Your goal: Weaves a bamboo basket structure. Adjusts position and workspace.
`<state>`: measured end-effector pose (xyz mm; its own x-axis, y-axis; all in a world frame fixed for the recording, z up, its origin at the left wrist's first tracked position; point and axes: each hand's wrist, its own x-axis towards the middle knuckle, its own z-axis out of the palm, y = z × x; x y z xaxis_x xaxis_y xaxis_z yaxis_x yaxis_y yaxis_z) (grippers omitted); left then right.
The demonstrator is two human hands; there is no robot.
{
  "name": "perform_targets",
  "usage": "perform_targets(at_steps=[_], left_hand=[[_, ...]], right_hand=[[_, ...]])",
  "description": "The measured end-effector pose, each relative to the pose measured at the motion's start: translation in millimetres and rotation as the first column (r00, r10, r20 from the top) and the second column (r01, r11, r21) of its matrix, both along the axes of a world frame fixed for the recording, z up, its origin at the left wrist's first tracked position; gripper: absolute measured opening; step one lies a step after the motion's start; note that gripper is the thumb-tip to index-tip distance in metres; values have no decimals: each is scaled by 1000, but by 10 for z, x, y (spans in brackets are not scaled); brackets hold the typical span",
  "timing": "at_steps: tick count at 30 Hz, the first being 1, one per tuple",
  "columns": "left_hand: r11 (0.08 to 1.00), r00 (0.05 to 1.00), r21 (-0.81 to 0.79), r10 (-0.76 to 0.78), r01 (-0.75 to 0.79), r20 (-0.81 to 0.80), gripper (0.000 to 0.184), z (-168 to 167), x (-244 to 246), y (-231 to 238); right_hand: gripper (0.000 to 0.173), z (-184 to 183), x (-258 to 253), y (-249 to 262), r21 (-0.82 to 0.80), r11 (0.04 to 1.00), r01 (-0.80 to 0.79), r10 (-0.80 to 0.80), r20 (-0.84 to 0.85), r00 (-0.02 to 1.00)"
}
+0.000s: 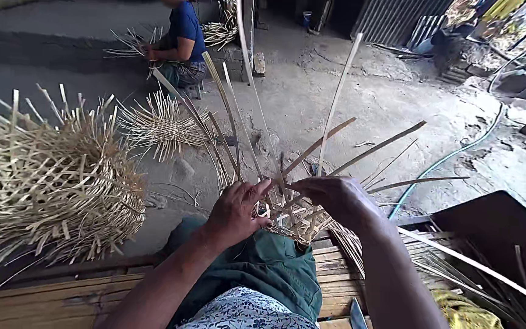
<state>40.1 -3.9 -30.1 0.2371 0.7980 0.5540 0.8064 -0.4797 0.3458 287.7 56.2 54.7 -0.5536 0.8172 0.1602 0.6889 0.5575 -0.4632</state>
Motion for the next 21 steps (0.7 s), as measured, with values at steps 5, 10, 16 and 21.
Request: perform_targets(at_steps=[5,10,16,21], left_hand=[[995,999,-94,-15,11,-36,94,68,-3,0],[987,999,-161,-12,3,-51,77,128,-81,32],[971,1000,-238,8,-8,0,68,217,-155,-18],[950,848,-308,123,49,515,48,433,-462,139]], right_hand=[[21,-97,32,191,-153,987,-59,59,-7,998],[21,-260,-253,-15,228,973,36,-44,34,998],[23,-399,-477,-154,276,950,146,-152,1,988],[21,-467,-503,-135,246,969,35,-1,-139,990]])
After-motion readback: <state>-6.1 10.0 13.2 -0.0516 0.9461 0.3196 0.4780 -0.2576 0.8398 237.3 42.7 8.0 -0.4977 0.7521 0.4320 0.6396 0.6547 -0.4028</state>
